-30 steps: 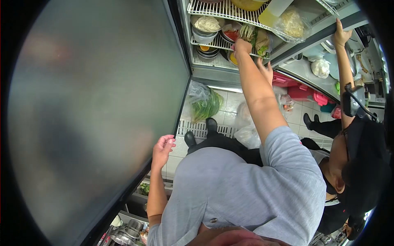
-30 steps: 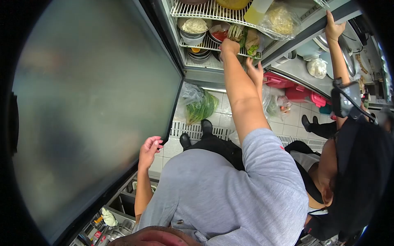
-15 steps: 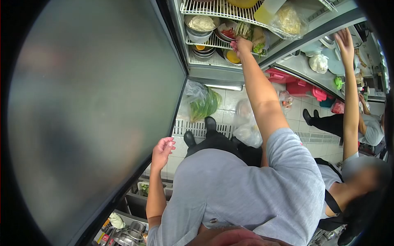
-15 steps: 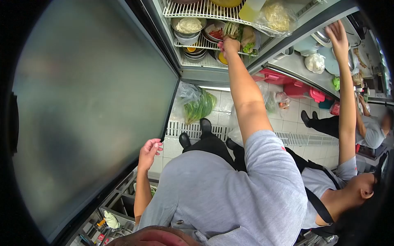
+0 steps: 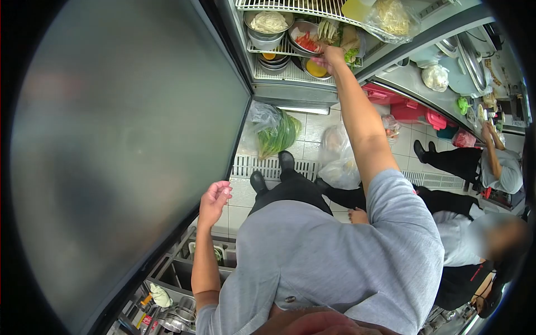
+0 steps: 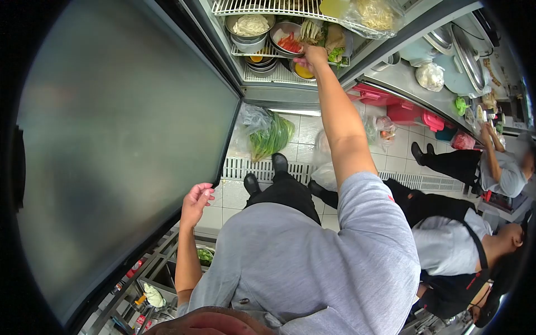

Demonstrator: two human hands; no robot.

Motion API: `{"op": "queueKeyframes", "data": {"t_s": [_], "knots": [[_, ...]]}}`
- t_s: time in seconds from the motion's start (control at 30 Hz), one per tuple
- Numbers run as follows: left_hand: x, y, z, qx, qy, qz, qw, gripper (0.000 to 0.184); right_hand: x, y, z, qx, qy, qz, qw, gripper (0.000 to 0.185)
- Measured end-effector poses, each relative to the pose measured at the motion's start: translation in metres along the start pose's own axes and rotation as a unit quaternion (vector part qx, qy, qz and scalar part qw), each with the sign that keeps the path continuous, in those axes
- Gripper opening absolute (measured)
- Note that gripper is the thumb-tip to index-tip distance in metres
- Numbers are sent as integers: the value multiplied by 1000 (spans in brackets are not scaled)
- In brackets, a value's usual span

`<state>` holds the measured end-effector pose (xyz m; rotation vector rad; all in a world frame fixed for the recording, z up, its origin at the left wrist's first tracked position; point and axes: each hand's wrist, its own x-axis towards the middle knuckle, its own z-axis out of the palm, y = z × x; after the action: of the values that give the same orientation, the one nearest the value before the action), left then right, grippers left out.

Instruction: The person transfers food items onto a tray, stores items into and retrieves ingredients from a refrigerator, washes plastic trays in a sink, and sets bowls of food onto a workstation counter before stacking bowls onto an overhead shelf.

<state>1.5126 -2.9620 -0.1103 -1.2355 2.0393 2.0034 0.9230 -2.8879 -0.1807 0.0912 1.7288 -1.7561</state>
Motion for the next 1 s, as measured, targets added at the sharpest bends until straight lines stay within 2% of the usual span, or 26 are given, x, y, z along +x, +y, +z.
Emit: {"op": "queueKeyframes", "data": {"t_s": [0.17,0.4,0.6,0.73,0.83,0.9,1.0], "knots": [[15,14,4,13,-3,12,1000,34,-39,14,-25,18,-43,-27,999,24],[81,56,36,11,-24,56,998,36,-79,56,-46,21,-46,-38,998,22],[137,83,67,-16,-66,69,995,39,-85,64,-47,27,-40,-39,998,19],[163,101,85,18,-66,55,996,42,-79,60,-51,1,-52,-50,997,19],[216,115,112,44,-72,21,996,51,-75,62,-53,-11,-58,-50,997,20],[249,137,140,36,-55,13,998,64,-75,63,-51,-2,-59,-51,997,20],[285,162,169,64,-67,9,996,65,-71,64,-51,-5,-59,-53,997,19]]}}
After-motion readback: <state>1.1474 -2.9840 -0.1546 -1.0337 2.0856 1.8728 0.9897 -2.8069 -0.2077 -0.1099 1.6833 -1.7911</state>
